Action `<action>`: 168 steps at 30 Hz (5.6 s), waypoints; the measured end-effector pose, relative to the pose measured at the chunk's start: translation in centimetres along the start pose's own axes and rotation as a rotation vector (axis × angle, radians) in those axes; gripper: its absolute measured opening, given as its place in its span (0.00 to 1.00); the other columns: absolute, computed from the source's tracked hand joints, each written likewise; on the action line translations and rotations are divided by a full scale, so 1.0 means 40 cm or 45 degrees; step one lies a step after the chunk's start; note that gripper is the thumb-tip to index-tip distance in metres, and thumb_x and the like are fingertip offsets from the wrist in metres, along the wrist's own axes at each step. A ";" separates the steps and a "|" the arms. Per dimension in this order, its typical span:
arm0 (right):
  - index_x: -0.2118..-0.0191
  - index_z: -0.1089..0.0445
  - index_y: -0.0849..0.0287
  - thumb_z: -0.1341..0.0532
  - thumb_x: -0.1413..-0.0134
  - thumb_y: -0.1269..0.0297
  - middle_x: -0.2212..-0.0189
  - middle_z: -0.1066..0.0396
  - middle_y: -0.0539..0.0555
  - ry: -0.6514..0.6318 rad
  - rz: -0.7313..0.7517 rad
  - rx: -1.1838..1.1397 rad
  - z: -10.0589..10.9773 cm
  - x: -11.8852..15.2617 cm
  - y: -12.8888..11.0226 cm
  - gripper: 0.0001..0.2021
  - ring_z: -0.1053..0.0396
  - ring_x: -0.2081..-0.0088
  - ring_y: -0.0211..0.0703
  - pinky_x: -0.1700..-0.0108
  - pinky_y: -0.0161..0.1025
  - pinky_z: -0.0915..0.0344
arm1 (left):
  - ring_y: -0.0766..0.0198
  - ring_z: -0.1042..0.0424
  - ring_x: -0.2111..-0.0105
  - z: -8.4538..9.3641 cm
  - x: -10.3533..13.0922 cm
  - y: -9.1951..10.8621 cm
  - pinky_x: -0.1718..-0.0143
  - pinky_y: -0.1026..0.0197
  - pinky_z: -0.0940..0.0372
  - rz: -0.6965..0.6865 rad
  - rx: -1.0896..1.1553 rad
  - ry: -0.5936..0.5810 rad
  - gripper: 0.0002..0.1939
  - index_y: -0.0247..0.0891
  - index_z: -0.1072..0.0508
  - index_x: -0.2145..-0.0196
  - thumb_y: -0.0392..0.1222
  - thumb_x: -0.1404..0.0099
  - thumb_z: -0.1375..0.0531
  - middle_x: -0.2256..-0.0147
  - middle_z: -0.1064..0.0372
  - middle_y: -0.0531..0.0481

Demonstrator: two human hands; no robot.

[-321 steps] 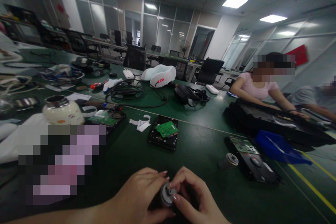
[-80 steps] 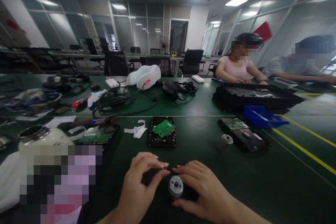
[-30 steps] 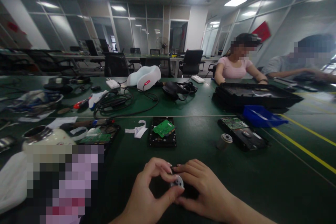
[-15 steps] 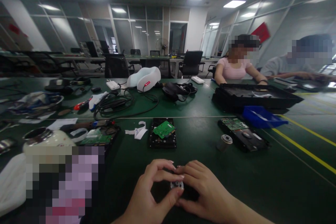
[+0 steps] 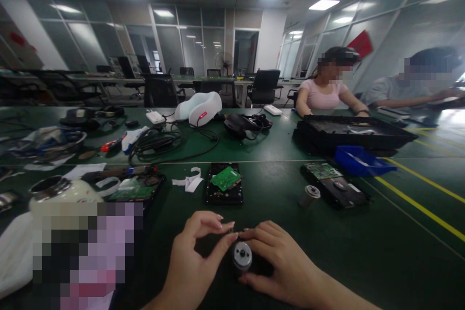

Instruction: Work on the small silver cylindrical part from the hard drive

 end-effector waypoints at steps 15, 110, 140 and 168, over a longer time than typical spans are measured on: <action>0.56 0.26 0.60 0.35 0.48 0.52 0.53 0.25 0.59 -0.005 0.004 -0.007 -0.005 0.005 0.004 0.18 0.30 0.56 0.51 0.53 0.47 0.37 | 0.49 0.27 0.58 -0.016 -0.011 -0.049 0.55 0.44 0.35 0.003 -0.510 -0.252 0.08 0.45 0.22 0.67 0.33 0.43 0.35 0.61 0.23 0.50; 0.57 0.27 0.59 0.34 0.47 0.58 0.57 0.25 0.56 -0.046 -0.012 -0.027 -0.001 -0.002 -0.004 0.14 0.31 0.59 0.49 0.56 0.46 0.37 | 0.47 0.30 0.53 -0.059 -0.014 -0.019 0.56 0.44 0.32 -0.234 -0.589 -0.450 0.18 0.49 0.22 0.61 0.26 0.43 0.38 0.58 0.24 0.49; 0.62 0.28 0.57 0.27 0.58 0.56 0.58 0.22 0.55 0.086 -0.177 -0.358 0.012 0.006 0.039 0.18 0.27 0.53 0.49 0.52 0.44 0.32 | 0.60 0.27 0.65 -0.019 0.030 0.062 0.66 0.60 0.29 -0.434 0.027 -0.159 0.12 0.43 0.33 0.63 0.28 0.40 0.39 0.68 0.27 0.52; 0.54 0.28 0.57 0.32 0.51 0.54 0.47 0.31 0.59 -0.036 -0.145 -0.111 0.002 0.008 0.020 0.19 0.35 0.46 0.54 0.45 0.52 0.40 | 0.58 0.28 0.66 -0.019 0.024 0.091 0.67 0.59 0.34 -0.604 -0.290 -0.225 0.14 0.46 0.25 0.60 0.29 0.40 0.38 0.68 0.21 0.56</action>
Point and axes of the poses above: each hand's wrist, its own x-axis away from the middle knuckle, its own z-axis out of the back of the hand, y = z × x, the point moved 6 cm from there along -x, towards the middle knuckle
